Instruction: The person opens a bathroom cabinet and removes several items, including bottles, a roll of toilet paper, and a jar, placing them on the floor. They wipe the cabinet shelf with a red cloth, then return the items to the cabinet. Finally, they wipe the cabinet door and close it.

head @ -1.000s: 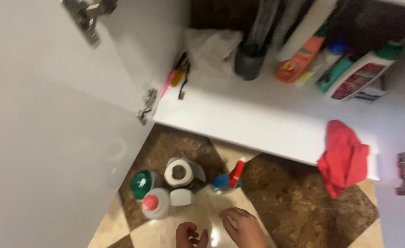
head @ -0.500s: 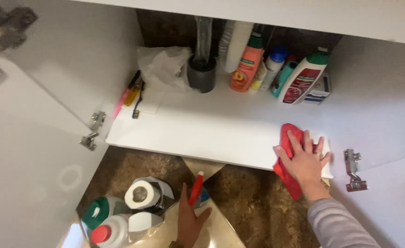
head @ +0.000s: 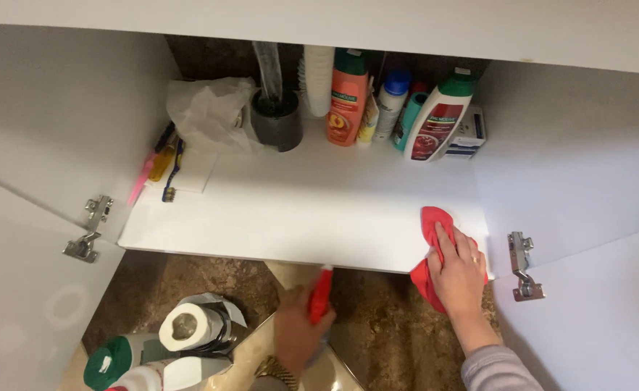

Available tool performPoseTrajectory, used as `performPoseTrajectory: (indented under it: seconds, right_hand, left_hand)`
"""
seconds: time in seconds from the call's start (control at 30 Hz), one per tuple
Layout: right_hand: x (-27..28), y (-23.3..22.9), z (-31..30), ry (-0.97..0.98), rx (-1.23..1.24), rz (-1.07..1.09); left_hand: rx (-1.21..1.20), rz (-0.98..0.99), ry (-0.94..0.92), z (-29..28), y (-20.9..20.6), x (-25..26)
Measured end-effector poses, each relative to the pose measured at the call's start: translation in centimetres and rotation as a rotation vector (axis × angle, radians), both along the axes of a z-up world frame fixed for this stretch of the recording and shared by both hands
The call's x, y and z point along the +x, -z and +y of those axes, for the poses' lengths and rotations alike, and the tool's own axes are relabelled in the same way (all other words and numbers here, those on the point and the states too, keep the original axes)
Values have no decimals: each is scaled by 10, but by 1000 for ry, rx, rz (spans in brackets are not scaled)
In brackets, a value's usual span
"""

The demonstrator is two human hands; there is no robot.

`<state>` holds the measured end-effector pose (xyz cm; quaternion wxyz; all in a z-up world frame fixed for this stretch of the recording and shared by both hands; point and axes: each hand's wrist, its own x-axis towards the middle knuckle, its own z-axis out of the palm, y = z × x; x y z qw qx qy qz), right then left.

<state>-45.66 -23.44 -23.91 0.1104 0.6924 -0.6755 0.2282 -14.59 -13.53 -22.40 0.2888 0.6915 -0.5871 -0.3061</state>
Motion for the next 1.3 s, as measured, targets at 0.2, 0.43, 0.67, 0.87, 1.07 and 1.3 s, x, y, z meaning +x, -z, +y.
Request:
performPoseTrajectory:
  seconds: [0.2,0.43,0.67,0.87,1.07,1.3]
  right_hand:
    - [-2,-9,12,24,19,-78]
    - [-7,-2,1,54,88,-91]
    - [35,-41,-43,191,408,-157]
    - [168,17,-86,-48,83,62]
    - [284,-10,-51,-334,107,-74]
    - [192,-32,-73,-603,-17,-86]
  left_hand:
    - [-193,88,76,-29,-34,-60]
    - [-189,22,100,-32,-44,-82]
    - [-190,-36,27,13,-3,-42]
    - [-165,-47,-188,61,93,14]
    - [-229,-230,-145,91,178,64]
    - [-848,-545,-237,93,245,70]
